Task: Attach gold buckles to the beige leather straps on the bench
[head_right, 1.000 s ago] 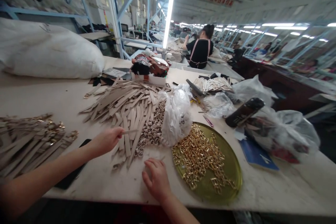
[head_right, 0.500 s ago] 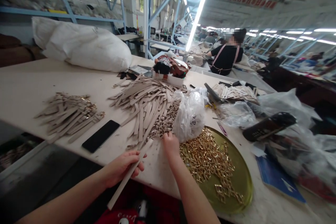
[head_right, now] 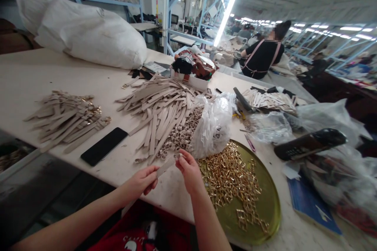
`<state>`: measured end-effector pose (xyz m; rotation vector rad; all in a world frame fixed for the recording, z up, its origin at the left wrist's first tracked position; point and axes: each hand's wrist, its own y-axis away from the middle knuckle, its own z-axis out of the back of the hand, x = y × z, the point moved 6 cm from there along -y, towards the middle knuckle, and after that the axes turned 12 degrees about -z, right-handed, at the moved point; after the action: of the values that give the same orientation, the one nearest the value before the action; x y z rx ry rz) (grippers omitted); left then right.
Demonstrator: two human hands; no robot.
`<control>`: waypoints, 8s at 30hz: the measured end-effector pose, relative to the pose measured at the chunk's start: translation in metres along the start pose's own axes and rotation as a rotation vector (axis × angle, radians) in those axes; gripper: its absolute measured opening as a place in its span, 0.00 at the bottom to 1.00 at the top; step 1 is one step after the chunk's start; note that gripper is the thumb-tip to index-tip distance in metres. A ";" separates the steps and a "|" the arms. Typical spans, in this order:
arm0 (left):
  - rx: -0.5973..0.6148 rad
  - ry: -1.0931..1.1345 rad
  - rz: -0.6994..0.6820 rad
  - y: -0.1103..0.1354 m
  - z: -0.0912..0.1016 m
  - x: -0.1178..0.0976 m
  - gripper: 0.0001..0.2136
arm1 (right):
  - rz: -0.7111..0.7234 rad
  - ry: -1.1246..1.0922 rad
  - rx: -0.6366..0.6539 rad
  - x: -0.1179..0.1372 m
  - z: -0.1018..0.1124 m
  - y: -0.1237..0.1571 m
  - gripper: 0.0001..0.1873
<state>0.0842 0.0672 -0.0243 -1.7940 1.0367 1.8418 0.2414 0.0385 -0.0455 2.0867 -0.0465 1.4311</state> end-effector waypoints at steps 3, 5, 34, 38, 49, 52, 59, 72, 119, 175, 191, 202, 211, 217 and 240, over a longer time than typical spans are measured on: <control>-0.012 -0.108 -0.092 -0.010 0.004 -0.001 0.13 | -0.173 -0.329 0.109 -0.007 -0.009 0.009 0.19; -0.006 -0.139 -0.108 -0.012 0.005 -0.001 0.13 | -0.232 -0.402 0.118 -0.011 -0.012 0.013 0.17; -0.056 -0.068 -0.064 0.028 -0.001 0.006 0.11 | -0.063 -0.171 0.094 -0.017 -0.018 0.053 0.13; -0.009 -0.134 -0.032 0.030 -0.004 0.007 0.11 | -0.157 -0.203 0.128 -0.024 -0.022 0.053 0.15; 0.138 -0.083 0.098 0.031 -0.014 0.018 0.16 | -0.005 0.192 0.187 -0.016 -0.025 0.065 0.17; 0.154 -0.193 0.048 0.032 -0.012 0.013 0.18 | 0.020 0.198 0.240 -0.013 -0.031 0.071 0.19; 0.147 -0.469 -0.063 0.034 -0.007 -0.005 0.14 | -0.127 -0.019 0.225 -0.044 -0.027 0.068 0.12; 0.162 -0.850 -0.105 0.039 -0.013 -0.014 0.13 | -0.108 -0.063 0.052 -0.057 -0.015 0.083 0.13; -0.039 -0.296 -0.253 0.031 -0.016 -0.021 0.11 | 0.257 0.565 0.136 0.008 -0.034 0.097 0.12; 0.138 -0.235 -0.084 0.052 -0.022 0.005 0.14 | 0.044 0.256 0.041 -0.041 -0.032 0.103 0.09; -0.046 -0.199 -0.048 0.005 0.009 0.025 0.12 | 0.262 0.750 -0.206 0.009 -0.016 -0.015 0.03; -0.148 -0.453 -0.231 0.009 0.011 -0.007 0.12 | -0.004 0.404 0.129 -0.014 -0.026 0.024 0.15; 0.069 -0.513 -0.183 0.038 -0.010 -0.016 0.11 | 0.077 0.240 0.214 -0.012 -0.035 0.066 0.10; -0.004 -0.288 -0.202 0.044 -0.012 -0.010 0.10 | 0.004 0.143 0.219 -0.015 -0.040 0.077 0.11; 0.025 -0.389 -0.051 0.034 0.001 -0.003 0.14 | -0.305 -0.164 0.306 -0.052 -0.038 0.076 0.13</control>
<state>0.0599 0.0459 -0.0134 -1.3560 0.8513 2.0267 0.1613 -0.0198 -0.0465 2.3308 0.4324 1.1374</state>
